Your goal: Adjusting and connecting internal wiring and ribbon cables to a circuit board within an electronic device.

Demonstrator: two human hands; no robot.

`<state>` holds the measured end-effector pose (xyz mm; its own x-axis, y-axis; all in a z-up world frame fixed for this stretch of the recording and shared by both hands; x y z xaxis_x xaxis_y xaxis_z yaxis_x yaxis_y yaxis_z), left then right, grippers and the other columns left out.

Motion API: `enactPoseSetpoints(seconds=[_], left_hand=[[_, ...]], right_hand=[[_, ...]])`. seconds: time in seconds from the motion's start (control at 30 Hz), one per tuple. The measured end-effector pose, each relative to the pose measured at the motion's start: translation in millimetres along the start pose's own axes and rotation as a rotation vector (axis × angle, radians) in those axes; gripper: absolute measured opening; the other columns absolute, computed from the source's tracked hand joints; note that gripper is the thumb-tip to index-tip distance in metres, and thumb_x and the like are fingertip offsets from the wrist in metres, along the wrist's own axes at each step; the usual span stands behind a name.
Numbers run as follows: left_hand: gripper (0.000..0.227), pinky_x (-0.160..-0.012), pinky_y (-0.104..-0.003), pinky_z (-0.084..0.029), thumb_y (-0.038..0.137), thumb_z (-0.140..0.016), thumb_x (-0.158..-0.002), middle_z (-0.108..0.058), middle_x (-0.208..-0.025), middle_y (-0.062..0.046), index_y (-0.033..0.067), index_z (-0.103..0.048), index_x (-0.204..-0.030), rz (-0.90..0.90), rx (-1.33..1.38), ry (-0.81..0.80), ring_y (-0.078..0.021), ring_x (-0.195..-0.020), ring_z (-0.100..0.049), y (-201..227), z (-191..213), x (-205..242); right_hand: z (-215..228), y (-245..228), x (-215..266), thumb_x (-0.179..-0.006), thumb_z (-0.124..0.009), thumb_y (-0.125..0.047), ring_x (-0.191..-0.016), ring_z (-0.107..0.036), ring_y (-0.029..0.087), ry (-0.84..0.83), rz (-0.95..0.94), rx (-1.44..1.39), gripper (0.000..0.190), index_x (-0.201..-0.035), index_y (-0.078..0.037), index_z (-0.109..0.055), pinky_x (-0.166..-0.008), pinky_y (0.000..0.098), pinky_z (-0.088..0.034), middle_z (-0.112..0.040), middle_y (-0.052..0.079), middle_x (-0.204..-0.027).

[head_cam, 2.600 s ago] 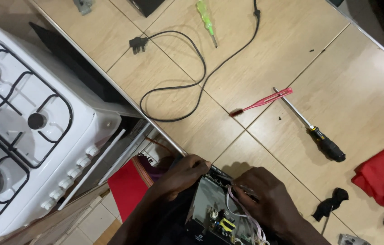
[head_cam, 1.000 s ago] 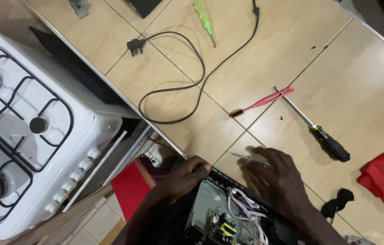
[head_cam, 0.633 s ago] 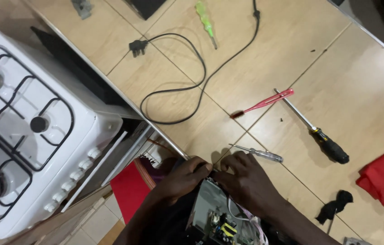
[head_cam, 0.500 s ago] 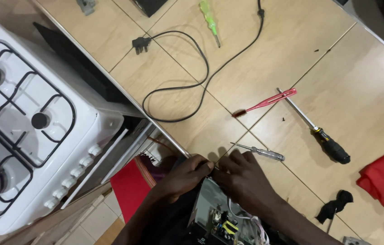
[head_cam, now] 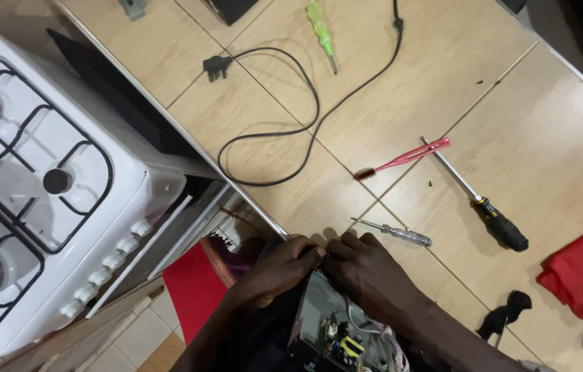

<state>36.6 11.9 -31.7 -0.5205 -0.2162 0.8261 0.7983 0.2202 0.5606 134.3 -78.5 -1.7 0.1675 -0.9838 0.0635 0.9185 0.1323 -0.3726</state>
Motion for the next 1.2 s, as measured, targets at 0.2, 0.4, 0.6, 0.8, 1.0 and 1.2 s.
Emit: enactPoseSetpoints(seconds=[0.2,0.4,0.6,0.8,1.0,1.2], left_hand=[[0.028,-0.073,-0.030,-0.040,0.035,-0.052,-0.100,-0.060,-0.091,0.001,0.0099,-0.065,-0.099,-0.094,0.065,-0.038,-0.0089,-0.087,-0.053,5.3,-2.8,-1.1],[0.021,-0.071,-0.028,-0.035,0.027,-0.049,-0.104,-0.051,-0.088,0.007,0.0158,-0.056,-0.088,-0.182,0.154,-0.109,-0.0056,-0.083,-0.046,-4.0,-6.5,-10.9],[0.022,-0.077,-0.025,-0.039,0.029,-0.052,-0.105,-0.063,-0.095,0.005,0.0126,-0.067,-0.099,-0.089,0.168,-0.079,-0.0062,-0.090,-0.053,-2.9,-6.1,-8.1],[0.037,-0.076,-0.030,-0.039,0.044,-0.052,-0.100,-0.058,-0.094,0.001,0.0100,-0.066,-0.102,-0.031,0.040,-0.061,-0.0107,-0.091,-0.051,-8.6,-3.4,-11.9],[0.036,-0.058,-0.035,-0.025,0.047,-0.052,-0.102,-0.036,-0.072,0.003,0.0156,-0.051,-0.084,-0.037,-0.056,-0.073,-0.0101,-0.064,-0.034,-3.5,0.9,-6.8],[0.040,-0.066,-0.035,-0.016,0.047,-0.056,-0.097,-0.026,-0.076,0.007,0.0221,-0.033,-0.075,-0.231,-0.010,-0.148,-0.0094,-0.072,-0.024,14.2,0.6,4.7]], right_hand=[[13.8,-3.1,-3.0,-0.091,-0.061,-0.013,-0.076,-0.051,0.029,0.118,0.093,0.013,0.008,-0.083,-0.012,-0.060,-0.060,0.0432,-0.037,-0.054,0.008,-0.085],[22.1,-6.3,-3.8,-0.097,-0.062,-0.003,-0.075,-0.049,0.029,0.178,0.260,0.108,0.010,-0.087,-0.005,-0.059,-0.065,0.0413,-0.039,-0.053,0.011,-0.081],[15.3,-2.0,0.4,-0.094,-0.066,-0.011,-0.081,-0.051,0.028,0.149,0.266,0.102,0.005,-0.092,-0.008,-0.063,-0.066,0.0414,-0.041,-0.055,0.009,-0.088],[21.6,6.7,8.8,-0.095,-0.068,-0.021,-0.081,-0.055,0.029,0.155,0.168,0.029,0.013,-0.102,-0.010,-0.064,-0.067,0.0416,-0.041,-0.058,0.008,-0.090],[24.9,29.3,28.4,-0.077,-0.066,0.001,-0.084,-0.070,0.018,0.217,-0.217,-0.642,0.024,-0.095,-0.016,-0.066,-0.069,0.0296,-0.053,-0.074,0.002,-0.094],[-1.8,69.9,53.7,-0.082,-0.074,0.004,-0.070,-0.071,0.015,0.278,-0.721,-1.191,0.011,-0.085,-0.006,-0.071,-0.066,0.0269,-0.058,-0.073,0.006,-0.076]])
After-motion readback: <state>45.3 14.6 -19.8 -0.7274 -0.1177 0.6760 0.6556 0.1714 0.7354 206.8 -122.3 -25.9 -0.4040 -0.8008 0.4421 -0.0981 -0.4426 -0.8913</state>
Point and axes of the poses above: each hand's wrist, its own x-axis away from the middle knuckle, its own z-axis out of the back of the hand, y = z × x, the point moved 6 cm from there along -x, towards the middle knuckle
